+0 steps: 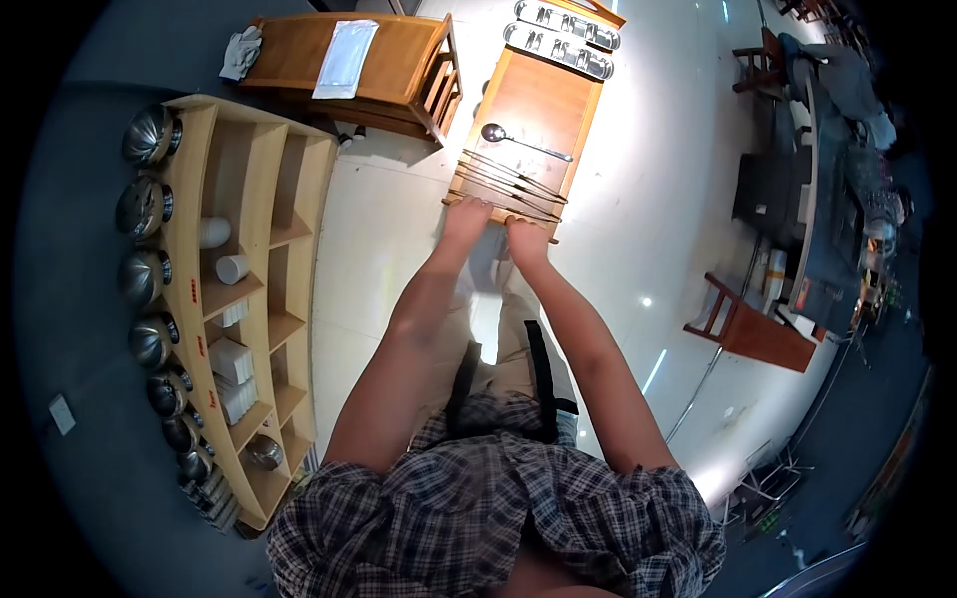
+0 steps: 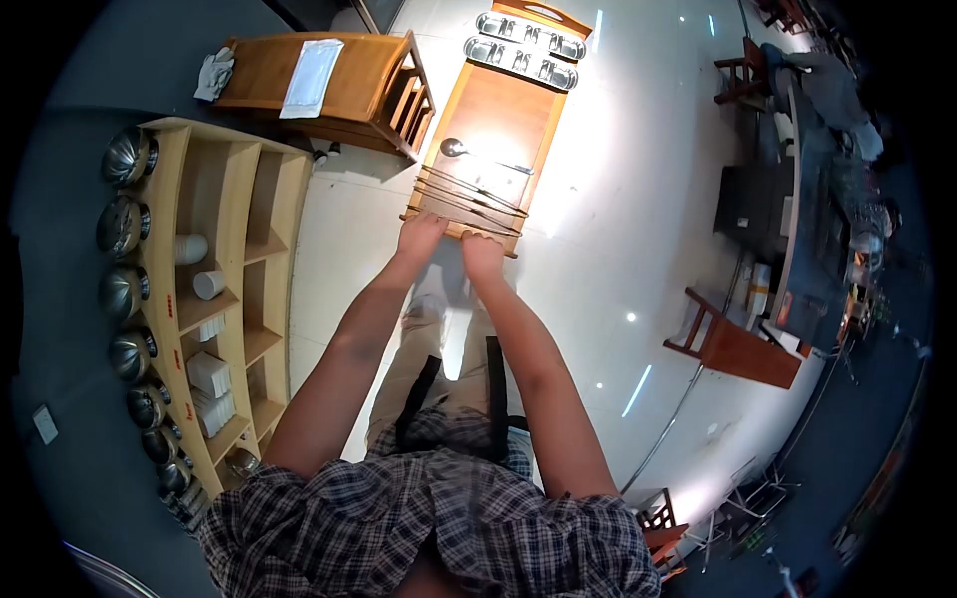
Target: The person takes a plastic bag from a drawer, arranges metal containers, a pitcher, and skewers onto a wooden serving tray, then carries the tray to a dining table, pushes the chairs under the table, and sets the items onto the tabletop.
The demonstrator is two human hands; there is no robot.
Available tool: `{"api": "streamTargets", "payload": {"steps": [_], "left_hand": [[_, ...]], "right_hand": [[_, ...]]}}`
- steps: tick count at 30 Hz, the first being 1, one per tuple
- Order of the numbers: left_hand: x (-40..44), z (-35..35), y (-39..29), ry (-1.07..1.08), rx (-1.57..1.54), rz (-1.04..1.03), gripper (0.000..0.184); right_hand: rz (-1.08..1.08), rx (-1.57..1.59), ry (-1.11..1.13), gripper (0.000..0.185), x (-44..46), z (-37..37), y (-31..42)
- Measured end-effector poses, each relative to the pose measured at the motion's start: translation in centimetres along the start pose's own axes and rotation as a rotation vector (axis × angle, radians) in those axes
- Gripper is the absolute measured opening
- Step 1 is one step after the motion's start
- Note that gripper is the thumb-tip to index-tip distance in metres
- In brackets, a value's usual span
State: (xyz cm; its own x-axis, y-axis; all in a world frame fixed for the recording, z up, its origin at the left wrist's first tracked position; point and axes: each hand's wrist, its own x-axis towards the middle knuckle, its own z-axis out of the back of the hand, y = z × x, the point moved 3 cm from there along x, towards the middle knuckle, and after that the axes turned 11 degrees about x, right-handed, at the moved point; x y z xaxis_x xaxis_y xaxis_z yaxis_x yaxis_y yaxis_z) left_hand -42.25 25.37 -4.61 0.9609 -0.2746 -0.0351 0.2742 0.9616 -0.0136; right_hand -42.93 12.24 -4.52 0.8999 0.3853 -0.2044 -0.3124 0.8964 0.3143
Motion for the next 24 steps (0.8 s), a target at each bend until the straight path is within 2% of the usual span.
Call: {"api": "streamTargets", "payload": {"steps": [4, 9, 11, 17, 21, 24], "left_hand": [[-5.0, 0.2, 0.8, -0.051, 0.05, -0.025, 0.008], [-12.1, 0.3, 1.0, 0.13, -0.023, -0.088, 0.013], [-14.4, 0.0, 0.8, 0.117, -0.04, -0.085, 0.013], [-22.6, -0.9, -0.1, 0.111, -0.027, -0.076, 0.014], [-29.1, -0.6, -1.2, 0.041, -0.022, -0.014, 0.014], [-34.1, -1.7, -1.5, 0.094, 0.035, 0.002, 0.015]], "right_hand": [[-0.021, -0.021, -0.02, 0.006, -3.9, -2.4, 3.6], [-0.095, 0.001, 0.001, 0.008, -9.6, -4.6, 7.6], [-0.113, 0.006, 0.041, 0.01, -11.5, -5.9, 8.7], [-0.076, 0.067, -0.103, 0.011, -18.3, -8.0, 12.3], [-0.096, 0.03, 0.024, 0.009, -23.0, -10.2, 14.9], [-0.086, 0.096, 0.059, 0.011, -26.9, -12.1, 17.4]]}}
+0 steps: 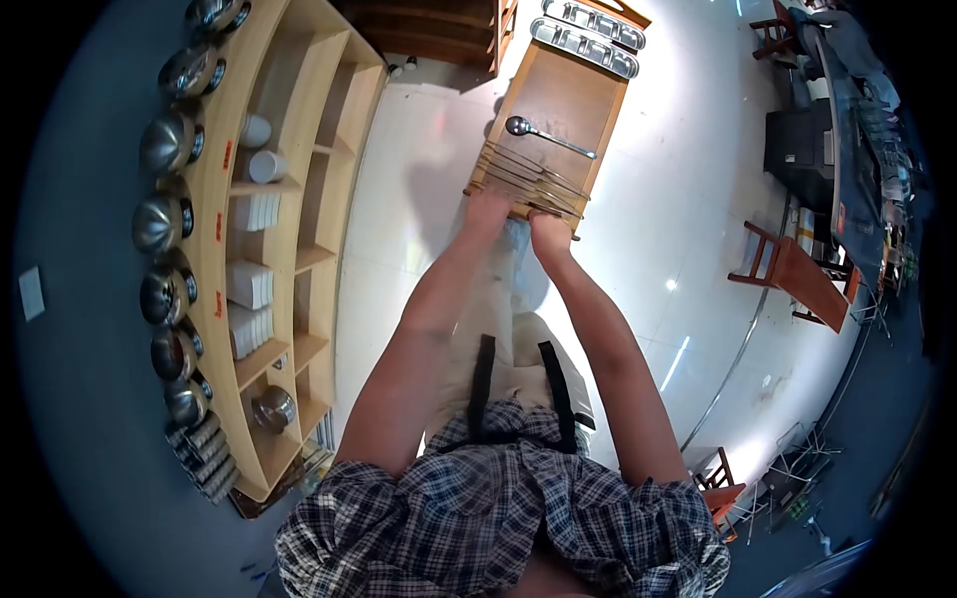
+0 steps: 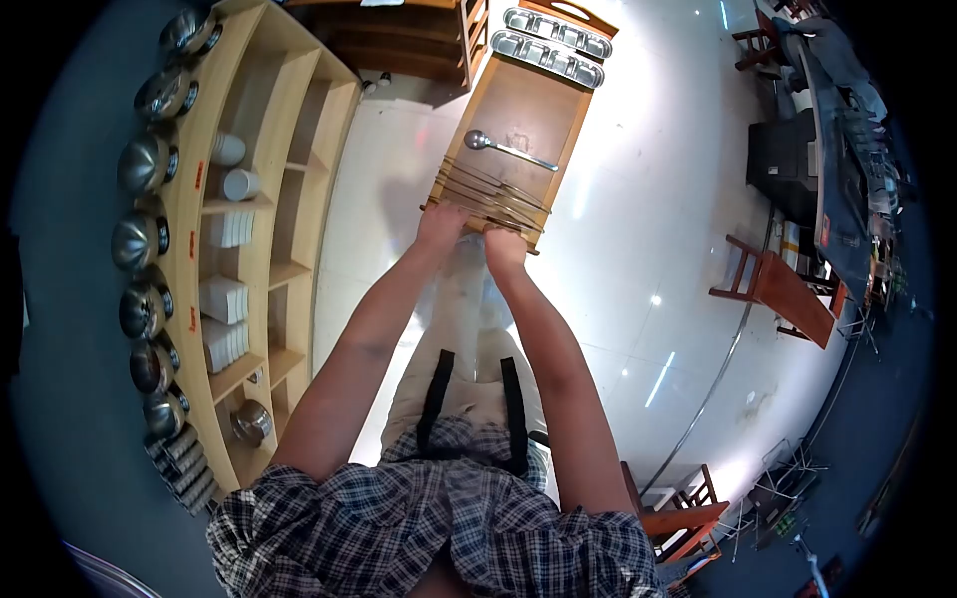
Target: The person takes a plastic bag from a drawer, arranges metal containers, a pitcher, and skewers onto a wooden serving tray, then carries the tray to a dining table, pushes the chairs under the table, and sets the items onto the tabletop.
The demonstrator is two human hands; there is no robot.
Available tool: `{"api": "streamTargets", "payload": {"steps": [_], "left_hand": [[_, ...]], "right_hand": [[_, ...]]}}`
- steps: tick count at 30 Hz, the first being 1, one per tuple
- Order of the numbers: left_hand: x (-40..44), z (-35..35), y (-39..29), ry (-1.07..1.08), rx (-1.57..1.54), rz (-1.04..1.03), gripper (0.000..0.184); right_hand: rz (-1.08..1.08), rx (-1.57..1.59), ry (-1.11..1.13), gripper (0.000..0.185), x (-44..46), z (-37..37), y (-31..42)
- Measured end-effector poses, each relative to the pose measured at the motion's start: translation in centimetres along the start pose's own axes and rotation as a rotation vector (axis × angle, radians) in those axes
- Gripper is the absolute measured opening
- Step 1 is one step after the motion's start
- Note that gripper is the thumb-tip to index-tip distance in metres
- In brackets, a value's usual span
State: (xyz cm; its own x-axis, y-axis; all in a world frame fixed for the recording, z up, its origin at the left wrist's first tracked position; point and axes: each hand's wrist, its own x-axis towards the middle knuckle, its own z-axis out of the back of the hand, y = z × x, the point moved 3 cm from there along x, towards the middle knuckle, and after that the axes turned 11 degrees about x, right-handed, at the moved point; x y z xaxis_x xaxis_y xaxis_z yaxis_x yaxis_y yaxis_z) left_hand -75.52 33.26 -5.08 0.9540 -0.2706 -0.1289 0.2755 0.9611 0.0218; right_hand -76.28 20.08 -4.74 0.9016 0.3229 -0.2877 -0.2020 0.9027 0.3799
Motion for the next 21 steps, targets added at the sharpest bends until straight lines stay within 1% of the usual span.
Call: {"api": "streamTargets", "payload": {"steps": [1, 3, 4, 6, 9, 13, 15, 16, 18, 21], "left_hand": [[-1.6, -0.2, 0.0, 0.002, -0.002, 0.003, 0.015], [-4.7, -0.9, 0.3, 0.004, -0.063, 0.001, 0.015], [-6.4, -1.3, 0.6, 0.006, -0.061, 0.006, 0.015], [-10.0, -1.6, 1.0, -0.105, -0.041, -0.032, 0.016], [-14.7, -2.3, 1.9, -0.051, -0.085, -0.01, 0.016], [-21.8, -2.8, 3.5, -0.081, -0.108, -0.054, 0.018], [-25.1, -3.1, 3.9, -0.094, -0.088, -0.094, 0.015], [-26.7, -3.2, 4.3, -0.093, -0.088, -0.101, 0.015], [-30.3, -3.9, 4.9, -0.042, -0.111, -0.079, 0.01], [-35.3, -4.3, 5.5, -0.031, -0.115, -0.09, 0.007]], "right_hand": [[0.002, -0.001, 0.004, 0.011, -1.3, -0.6, 0.8], [-0.07, -0.001, 0.13, 0.015, -3.6, -2.0, 2.4], [-0.064, 0.001, 0.132, 0.015, -4.7, -2.7, 3.3], [-0.062, 0.002, 0.143, 0.017, -7.2, -4.3, 5.1], [-0.057, 0.038, 0.153, 0.017, -10.5, -6.5, 7.8], [-0.021, 0.006, 0.183, 0.017, -15.3, -10.5, 12.1], [-0.068, 0.023, 0.148, 0.017, -17.5, -12.1, 13.9], [-0.083, 0.014, 0.17, 0.017, -18.6, -13.1, 15.0], [-0.072, 0.002, 0.19, 0.016, -20.9, -14.7, 16.9], [-0.048, 0.011, 0.212, 0.016, -25.1, -16.9, 19.7]]}}
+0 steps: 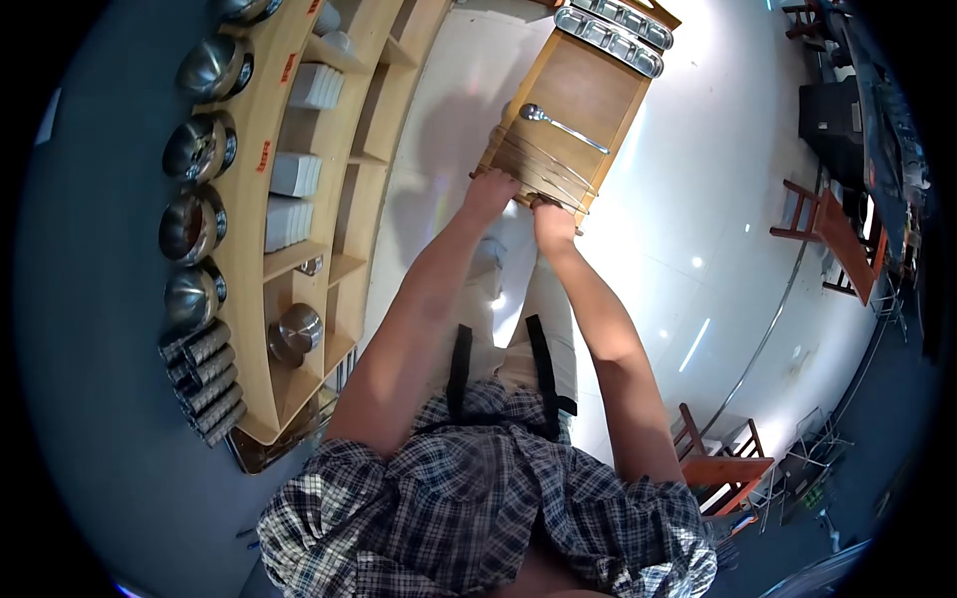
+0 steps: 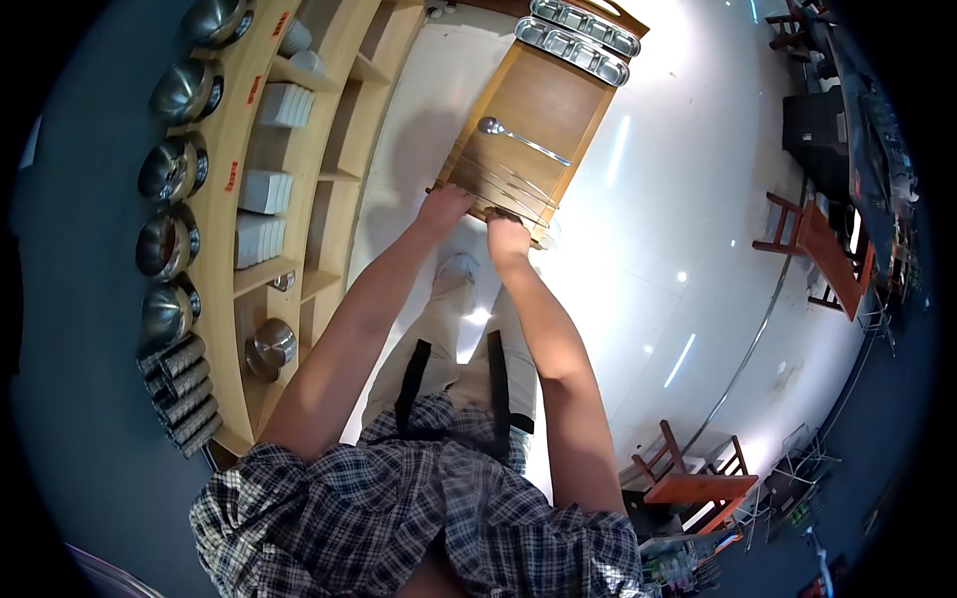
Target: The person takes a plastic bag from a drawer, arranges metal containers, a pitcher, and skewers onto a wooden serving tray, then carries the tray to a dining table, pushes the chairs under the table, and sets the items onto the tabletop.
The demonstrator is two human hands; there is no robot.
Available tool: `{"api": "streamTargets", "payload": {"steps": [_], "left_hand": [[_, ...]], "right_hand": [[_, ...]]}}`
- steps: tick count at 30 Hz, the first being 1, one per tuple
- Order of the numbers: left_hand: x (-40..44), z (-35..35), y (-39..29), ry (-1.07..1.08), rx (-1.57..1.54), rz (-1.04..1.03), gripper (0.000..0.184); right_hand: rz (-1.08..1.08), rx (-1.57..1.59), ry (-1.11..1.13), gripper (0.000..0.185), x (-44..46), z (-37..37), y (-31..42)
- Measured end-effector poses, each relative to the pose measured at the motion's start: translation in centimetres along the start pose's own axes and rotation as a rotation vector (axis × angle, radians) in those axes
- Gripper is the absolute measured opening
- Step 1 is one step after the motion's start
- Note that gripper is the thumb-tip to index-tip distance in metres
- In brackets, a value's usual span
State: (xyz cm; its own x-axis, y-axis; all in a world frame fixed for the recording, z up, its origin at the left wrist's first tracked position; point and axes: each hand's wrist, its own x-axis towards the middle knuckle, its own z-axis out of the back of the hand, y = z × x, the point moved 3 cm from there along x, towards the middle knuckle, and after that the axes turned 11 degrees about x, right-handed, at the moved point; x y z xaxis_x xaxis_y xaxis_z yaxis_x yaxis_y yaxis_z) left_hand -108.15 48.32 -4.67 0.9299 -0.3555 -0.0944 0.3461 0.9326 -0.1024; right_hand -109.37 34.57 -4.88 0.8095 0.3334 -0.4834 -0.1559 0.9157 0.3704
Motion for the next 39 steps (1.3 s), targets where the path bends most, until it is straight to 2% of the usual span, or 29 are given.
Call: {"api": "streamTargets", "payload": {"steps": [6, 10, 13, 19, 22, 23, 25, 27, 28, 31, 34, 35, 36, 38, 39], "left_hand": [[-8.6, -0.8, -1.0, 0.101, -0.024, -0.002, 0.008], [-14.3, -2.9, -2.0, 0.003, 0.04, 0.02, 0.008], [-18.1, -3.5, -3.8, 0.014, 0.049, -0.004, 0.009], [-24.7, -5.1, -6.9, 0.093, 0.044, 0.086, 0.01], [-27.5, -5.3, -8.4, 0.064, 0.044, 0.084, 0.008], [-28.1, -5.3, -8.8, 0.072, 0.045, 0.081, 0.008], [-29.3, -5.5, -9.4, 0.085, 0.042, 0.082, 0.008], [-30.6, -5.3, -10.4, -0.107, -0.046, 0.029, 0.008], [-31.7, -5.7, -10.9, -0.108, -0.042, 0.017, 0.008], [-33.1, -6.0, -12.1, -0.06, -0.016, 0.033, 0.01], [-34.6, -6.3, -12.2, -0.12, -0.049, 0.067, 0.01], [-35.3, -7.0, -12.1, -0.02, -0.11, 0.043, 0.014], [-35.6, -6.9, -11.7, -0.024, -0.112, 0.046, 0.014], [-36.5, -6.5, -10.2, -0.125, -0.322, -0.022, 0.021], [-36.8, -6.1, -9.1, -0.033, -0.367, -0.046, 0.028]], "right_hand": [[-0.01, -0.004, -0.008, 0.018, -6.0, -5.7, 2.9], [0.018, -0.032, 0.02, 0.019, -9.7, -9.7, 4.6], [0.039, -0.016, -0.005, 0.019, -13.2, -12.3, 4.8], [0.104, -0.045, 0.032, 0.017, -18.7, -16.3, 5.3], [0.051, -0.051, 0.056, 0.017, -21.2, -17.8, 5.7], [0.051, -0.095, 0.118, 0.024, -21.5, -18.6, 5.5], [0.076, -0.1, 0.124, 0.024, -22.4, -19.6, 5.1], [0.085, -0.079, 0.126, 0.025, -23.5, -20.5, 4.5], [0.079, -0.071, 0.118, 0.025, -24.4, -21.7, 4.4], [0.052, -0.072, 0.15, 0.031, -25.9, -22.0, 4.2], [0.051, -0.032, 0.13, 0.034, -26.7, -21.6, 5.0], [0.021, -0.045, 0.13, 0.028, -27.3, -21.9, 5.2], [0.023, -0.051, 0.13, 0.028, -27.2, -21.7, 5.4], [-0.055, -0.009, 0.114, 0.041, -26.8, -21.8, 5.6], [-0.184, -0.107, 0.16, 0.042, -27.4, -19.2, 8.3]]}}
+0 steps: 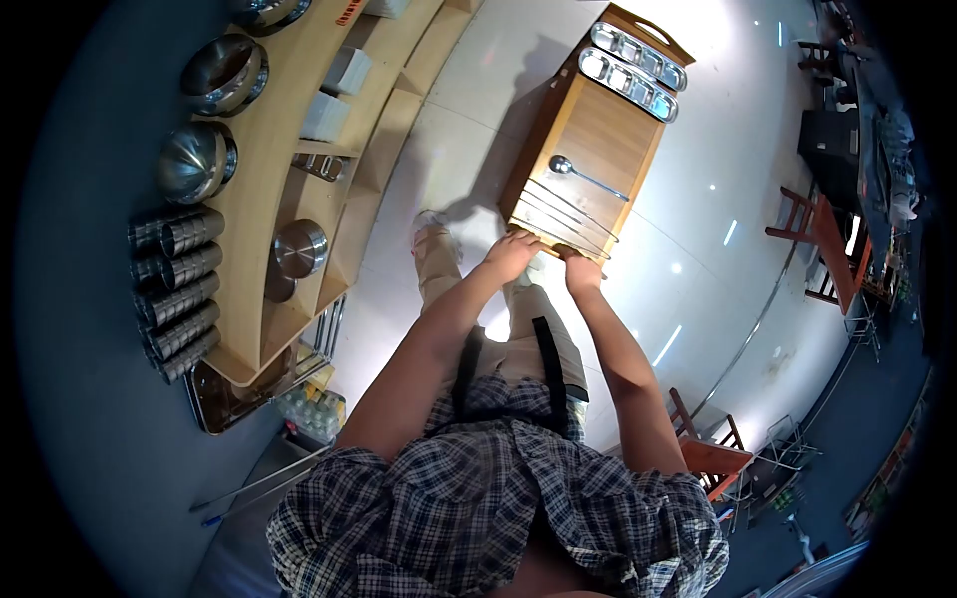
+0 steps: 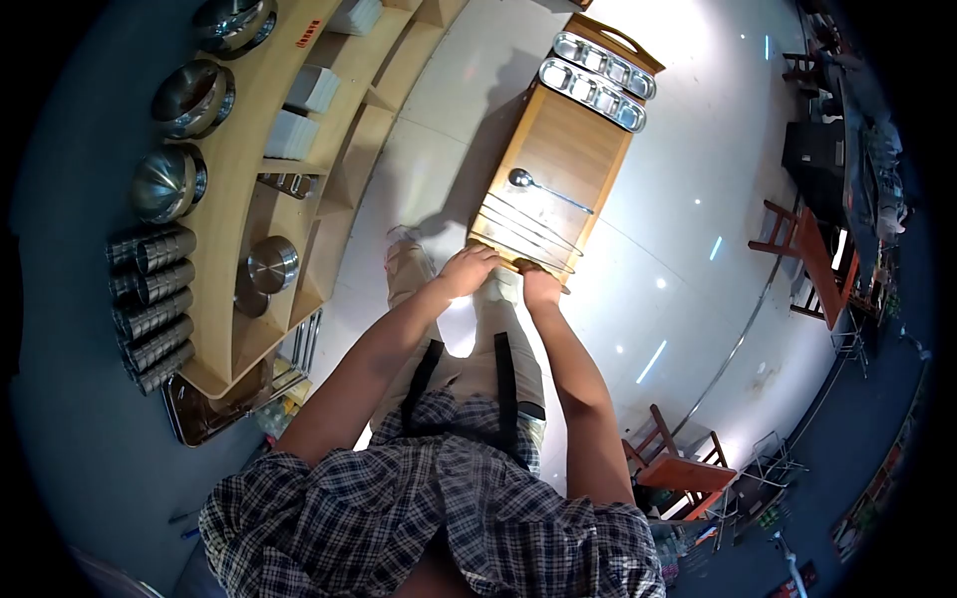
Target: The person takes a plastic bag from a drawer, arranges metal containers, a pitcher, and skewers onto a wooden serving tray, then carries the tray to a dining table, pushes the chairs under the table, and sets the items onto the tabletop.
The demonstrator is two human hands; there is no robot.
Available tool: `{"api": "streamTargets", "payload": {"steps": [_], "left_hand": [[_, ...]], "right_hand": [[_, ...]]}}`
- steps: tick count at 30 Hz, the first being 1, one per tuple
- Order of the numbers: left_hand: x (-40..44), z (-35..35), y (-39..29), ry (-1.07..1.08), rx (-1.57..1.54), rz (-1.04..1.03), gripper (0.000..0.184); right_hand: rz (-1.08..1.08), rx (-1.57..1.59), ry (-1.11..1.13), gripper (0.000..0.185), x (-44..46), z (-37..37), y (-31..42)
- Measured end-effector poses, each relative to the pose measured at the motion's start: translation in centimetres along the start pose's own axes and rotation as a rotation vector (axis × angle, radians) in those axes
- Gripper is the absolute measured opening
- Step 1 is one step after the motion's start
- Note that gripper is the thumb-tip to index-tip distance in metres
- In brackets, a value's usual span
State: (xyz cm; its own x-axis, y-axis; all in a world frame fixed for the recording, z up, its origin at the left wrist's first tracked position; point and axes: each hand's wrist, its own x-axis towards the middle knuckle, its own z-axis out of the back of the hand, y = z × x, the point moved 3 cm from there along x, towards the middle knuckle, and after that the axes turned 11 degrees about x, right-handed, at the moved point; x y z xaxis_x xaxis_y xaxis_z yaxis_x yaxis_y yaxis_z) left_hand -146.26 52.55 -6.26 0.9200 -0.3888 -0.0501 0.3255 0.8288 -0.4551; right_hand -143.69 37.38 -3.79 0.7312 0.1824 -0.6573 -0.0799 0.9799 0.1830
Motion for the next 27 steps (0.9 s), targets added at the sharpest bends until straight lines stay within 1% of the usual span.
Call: {"api": "streamTargets", "payload": {"steps": [1, 3, 4, 5, 6, 7, 8, 10, 13, 14, 15, 16, 17, 19, 20, 22, 23, 25, 27], "left_hand": [[-0.5, 0.7, 1.0, 0.0, 0.0, -0.001, 0.028], [-2.0, 2.2, 3.8, -0.036, -0.035, 0.105, 0.03], [-2.8, 4.4, 5.0, -0.099, -0.077, 0.152, 0.03], [-3.6, 6.4, 6.4, -0.127, -0.043, 0.18, 0.028], [-4.7, 7.2, 8.5, -0.159, -0.047, 0.214, 0.027], [-5.5, 8.3, 10.3, -0.193, -0.048, 0.246, 0.027], [-6.3, 9.4, 12.1, -0.215, -0.092, 0.242, 0.03], [-7.7, 10.5, 15.2, -0.254, -0.074, 0.295, 0.03], [-8.9, 12.3, 18.4, -0.299, -0.07, 0.38, 0.03], [-9.4, 12.3, 19.6, -0.296, -0.061, 0.449, 0.03], [-9.9, 12.2, 20.8, -0.291, -0.052, 0.518, 0.031], [-10.6, 11.6, 22.0, -0.301, -0.054, 0.542, 0.034], [-11.0, 10.9, 23.0, -0.312, -0.049, 0.551, 0.034], [-12.4, 8.6, 25.8, -0.328, -0.081, 0.75, 0.037], [-12.5, 7.3, 27.4, -0.331, -0.077, 0.757, 0.037], [-13.3, 4.3, 29.8, -0.451, -0.028, 0.762, 0.043], [-13.4, 2.5, 31.2, -0.451, -0.029, 0.763, 0.043], [-13.5, -0.9, 34.3, -0.403, 0.037, 0.827, 0.048], [-13.1, -4.0, 37.3, -0.391, 0.044, 0.824, 0.051]], "right_hand": [[-0.029, 0.034, 0.01, 0.036, 0.4, -0.2, 0.3], [-0.153, -0.103, 0.095, 0.028, 0.6, -0.8, 2.3], [-0.159, -0.069, 0.085, 0.025, 0.6, 0.3, 4.6], [-0.162, -0.037, 0.086, 0.023, 0.2, 0.8, 7.1], [-0.136, -0.025, 0.021, 0.022, 0.7, 0.9, 9.8], [-0.11, 0.006, 0.021, 0.022, 1.0, 2.1, 13.0], [-0.073, 0.042, -0.044, 0.021, 2.0, 2.4, 15.6], [0.018, 0.12, -0.145, 0.02, 4.0, 2.4, 20.3], [0.213, 0.208, -0.262, 0.021, 6.4, 2.7, 25.5], [0.233, 0.245, -0.255, 0.021, 7.1, 2.5, 26.8], [0.253, 0.284, -0.246, 0.022, 7.8, 2.4, 28.1], [0.326, 0.339, -0.285, 0.027, 9.5, 0.6, 28.6], [0.341, 0.335, -0.286, 0.027, 11.1, -0.5, 29.1], [0.404, 0.435, -0.199, 0.037, 14.0, -3.2, 30.1], [0.399, 0.45, -0.142, 0.045, 15.8, -4.6, 30.3], [0.431, 0.486, -0.163, 0.045, 18.6, -6.9, 30.8], [0.46, 0.524, -0.192, 0.045, 20.0, -8.0, 31.1], [0.487, 0.538, -0.203, 0.047, 23.4, -10.9, 31.9], [0.567, 0.562, -0.225, 0.048, 26.7, -14.0, 33.2]]}}
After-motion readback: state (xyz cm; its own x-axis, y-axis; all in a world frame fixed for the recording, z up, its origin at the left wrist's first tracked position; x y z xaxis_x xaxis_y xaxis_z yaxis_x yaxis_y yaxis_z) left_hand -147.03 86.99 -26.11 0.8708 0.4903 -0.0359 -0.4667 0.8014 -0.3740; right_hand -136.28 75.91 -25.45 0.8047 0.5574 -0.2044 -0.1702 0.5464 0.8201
